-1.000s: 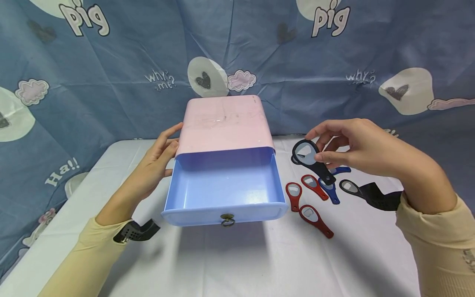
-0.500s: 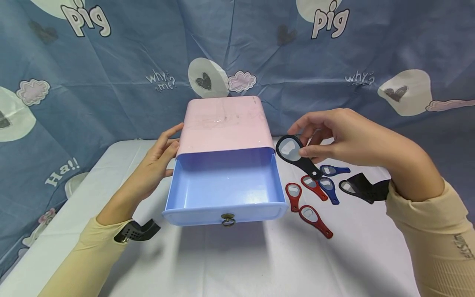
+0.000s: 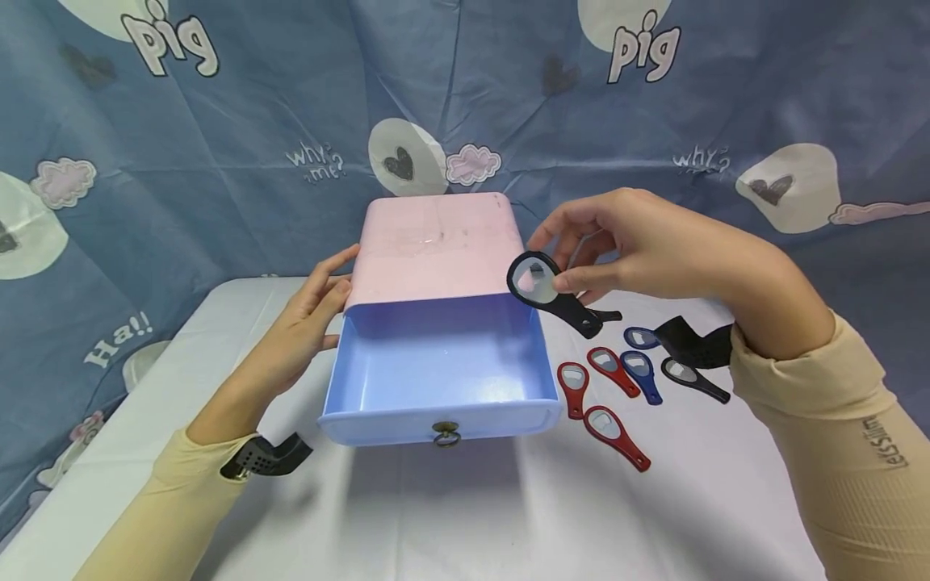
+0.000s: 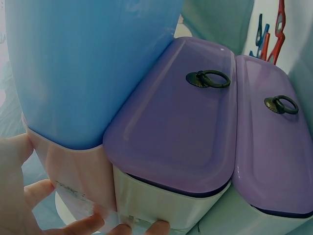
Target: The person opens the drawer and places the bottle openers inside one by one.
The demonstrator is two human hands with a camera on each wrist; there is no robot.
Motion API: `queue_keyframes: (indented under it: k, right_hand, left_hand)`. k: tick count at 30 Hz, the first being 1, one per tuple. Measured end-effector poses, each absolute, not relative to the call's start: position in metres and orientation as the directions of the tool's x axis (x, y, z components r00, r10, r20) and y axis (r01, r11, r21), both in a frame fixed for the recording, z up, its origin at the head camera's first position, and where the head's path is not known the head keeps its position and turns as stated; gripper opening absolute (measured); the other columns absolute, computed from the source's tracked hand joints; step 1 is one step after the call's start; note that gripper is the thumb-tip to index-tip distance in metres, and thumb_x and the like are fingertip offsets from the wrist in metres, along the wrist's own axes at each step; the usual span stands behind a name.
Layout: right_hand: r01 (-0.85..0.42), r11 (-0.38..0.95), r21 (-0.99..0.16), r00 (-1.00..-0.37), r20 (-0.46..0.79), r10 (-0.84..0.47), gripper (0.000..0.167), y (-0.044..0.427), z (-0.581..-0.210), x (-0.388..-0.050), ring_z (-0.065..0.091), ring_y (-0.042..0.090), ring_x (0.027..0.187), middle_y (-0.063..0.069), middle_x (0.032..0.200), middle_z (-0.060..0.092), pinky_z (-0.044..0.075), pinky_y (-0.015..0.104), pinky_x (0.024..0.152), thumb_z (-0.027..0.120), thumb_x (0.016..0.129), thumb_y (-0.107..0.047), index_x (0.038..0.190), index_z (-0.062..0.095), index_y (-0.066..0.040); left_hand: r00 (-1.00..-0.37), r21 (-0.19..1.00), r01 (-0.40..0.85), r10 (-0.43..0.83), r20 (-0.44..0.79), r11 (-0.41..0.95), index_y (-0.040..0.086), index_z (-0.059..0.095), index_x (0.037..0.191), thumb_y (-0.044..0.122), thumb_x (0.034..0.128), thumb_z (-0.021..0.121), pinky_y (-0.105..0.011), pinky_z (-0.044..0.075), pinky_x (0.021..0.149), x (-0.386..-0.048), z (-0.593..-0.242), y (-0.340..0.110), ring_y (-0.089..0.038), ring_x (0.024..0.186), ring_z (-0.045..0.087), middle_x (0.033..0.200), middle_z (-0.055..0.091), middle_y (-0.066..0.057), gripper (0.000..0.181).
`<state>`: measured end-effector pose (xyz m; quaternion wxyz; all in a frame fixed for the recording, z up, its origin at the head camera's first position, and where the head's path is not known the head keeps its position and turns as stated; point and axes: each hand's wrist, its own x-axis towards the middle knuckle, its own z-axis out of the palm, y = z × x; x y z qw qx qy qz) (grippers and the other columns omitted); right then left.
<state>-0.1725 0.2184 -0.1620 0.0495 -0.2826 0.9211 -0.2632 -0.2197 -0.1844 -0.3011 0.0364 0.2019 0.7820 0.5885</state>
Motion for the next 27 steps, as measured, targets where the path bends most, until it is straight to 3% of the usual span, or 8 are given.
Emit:
queue_keyframes:
  k: [10, 27]
  right_hand:
    - [-0.497, 0.683, -0.536, -0.798, -0.027, -0.602, 0.04, 0.18, -0.143, -0.179, 0.077, 0.015, 0.094, 0.008, 0.106, 0.072, 0.066, 0.03, 0.079, 0.081, 0.097, -0.007, 0.134, 0.068, -0.015]
    - [-0.593, 0.674, -0.44, -0.675, -0.185, -0.714, 0.032, 0.108, -0.142, -0.186, 0.077, 0.017, 0.079, 0.006, 0.105, 0.074, 0.066, 0.035, 0.076, 0.08, 0.098, -0.01, 0.128, 0.07, -0.013]
  left_hand:
    - [-0.913, 0.935, 0.284, 0.357, 0.196, 0.214, 0.042, 0.028, 0.169, 0.041, 0.1164, 0.044, -0.071, 0.054, 0.103, -0.219, -0.302, -0.184, -0.04, 0.156, 0.042, 0.17, 0.034, -0.015, 0.056]
    - [-0.911, 0.937, 0.283, 0.364, 0.195, 0.206, 0.041, 0.027, 0.17, 0.041, 0.1165, 0.044, -0.07, 0.055, 0.103, -0.22, -0.3, -0.184, -0.041, 0.156, 0.041, 0.17, 0.032, -0.016, 0.056]
